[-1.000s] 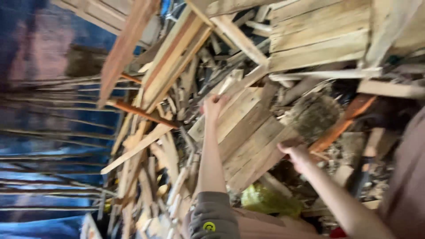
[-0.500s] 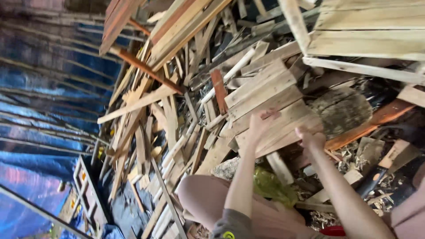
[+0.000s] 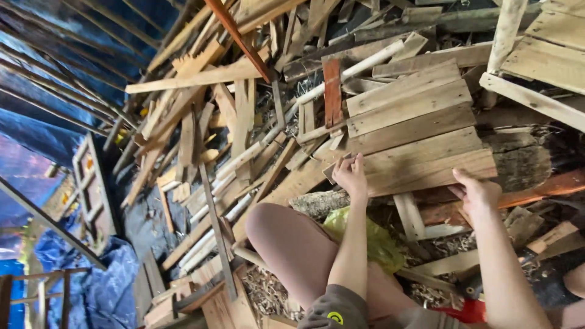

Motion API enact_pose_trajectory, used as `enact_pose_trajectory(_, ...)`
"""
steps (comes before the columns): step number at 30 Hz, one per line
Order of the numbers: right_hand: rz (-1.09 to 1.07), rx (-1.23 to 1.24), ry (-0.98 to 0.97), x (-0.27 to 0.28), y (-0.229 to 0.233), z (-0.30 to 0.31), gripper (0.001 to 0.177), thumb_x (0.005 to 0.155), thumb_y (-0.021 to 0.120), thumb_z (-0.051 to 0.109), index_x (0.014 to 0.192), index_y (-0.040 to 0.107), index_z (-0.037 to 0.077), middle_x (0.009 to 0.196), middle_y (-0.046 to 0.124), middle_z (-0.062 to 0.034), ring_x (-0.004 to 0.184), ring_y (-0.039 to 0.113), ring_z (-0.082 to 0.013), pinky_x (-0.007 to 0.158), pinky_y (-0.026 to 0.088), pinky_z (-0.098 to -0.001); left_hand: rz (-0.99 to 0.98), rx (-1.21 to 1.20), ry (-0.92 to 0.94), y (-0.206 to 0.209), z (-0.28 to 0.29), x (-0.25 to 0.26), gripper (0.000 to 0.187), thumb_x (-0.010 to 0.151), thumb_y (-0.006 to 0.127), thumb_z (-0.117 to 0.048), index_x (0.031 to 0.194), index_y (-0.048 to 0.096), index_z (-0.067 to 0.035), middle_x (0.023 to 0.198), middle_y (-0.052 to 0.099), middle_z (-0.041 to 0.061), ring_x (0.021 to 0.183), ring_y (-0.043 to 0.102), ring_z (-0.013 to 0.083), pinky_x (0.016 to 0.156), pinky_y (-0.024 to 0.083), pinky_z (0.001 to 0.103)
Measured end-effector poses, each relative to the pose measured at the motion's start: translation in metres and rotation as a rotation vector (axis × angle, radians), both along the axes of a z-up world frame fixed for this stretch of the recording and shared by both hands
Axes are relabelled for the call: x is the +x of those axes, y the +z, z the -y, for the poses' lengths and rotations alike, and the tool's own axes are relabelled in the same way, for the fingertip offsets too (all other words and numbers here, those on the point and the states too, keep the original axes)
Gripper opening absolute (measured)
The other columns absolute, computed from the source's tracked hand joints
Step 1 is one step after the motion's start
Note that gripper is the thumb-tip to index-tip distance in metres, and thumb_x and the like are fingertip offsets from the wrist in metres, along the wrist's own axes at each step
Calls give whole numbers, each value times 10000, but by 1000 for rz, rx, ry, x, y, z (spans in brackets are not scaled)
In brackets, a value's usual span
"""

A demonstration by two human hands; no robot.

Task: Assembling a small wooden structure from slats using a hammer and nails

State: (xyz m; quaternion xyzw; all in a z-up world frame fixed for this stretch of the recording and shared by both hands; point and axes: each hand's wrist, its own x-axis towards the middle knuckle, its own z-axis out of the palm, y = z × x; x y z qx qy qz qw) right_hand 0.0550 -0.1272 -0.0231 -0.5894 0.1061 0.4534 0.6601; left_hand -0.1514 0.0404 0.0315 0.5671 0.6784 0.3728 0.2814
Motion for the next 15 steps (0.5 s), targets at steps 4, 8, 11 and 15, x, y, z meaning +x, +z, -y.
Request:
enact_pose_trajectory(4, 294, -75, 6, 2, -25, 2, 308, 946, 826, 184, 1083, 660, -37, 1090, 698, -77, 885, 694, -161, 749, 558, -237, -11, -27, -225, 53, 33, 36, 93, 899, 746, -223, 878, 745, -132, 1214, 711, 46, 1286, 532, 263, 1142, 323, 503)
enact_pose_trajectory(8, 542, -318, 127, 15, 15, 1, 496, 991, 892, 308, 911, 480, 43, 874, 503, -57, 641, 447, -175, 509, 393, -315, 95, -11, -561, 47, 56, 59, 208, 959, 637, 30, 1061, 778, -83, 1013, 775, 53, 562, 528, 105, 498, 418, 223)
enact_pose_trajectory(11, 706, -384, 179, 17, -18, 7, 612, 997, 913, 433, 772, 473, 73, 710, 479, -25, 528, 376, -170, 435, 337, -333, 190, -4, -592, 35, 63, 69, 221, 935, 692, -32, 1150, 743, -49, 920, 743, 63, 711, 631, 158, 632, 503, 283)
enact_pose_trajectory(15, 841, -442, 80, 17, -65, 0, 383, 898, 934, 349, 825, 756, 19, 738, 690, -181, 795, 733, -344, 704, 560, -435, 221, 44, -610, -20, 58, 113, 139, 947, 766, -188, 1053, 776, -278, 968, 775, 7, 992, 738, 221, 858, 603, 340)
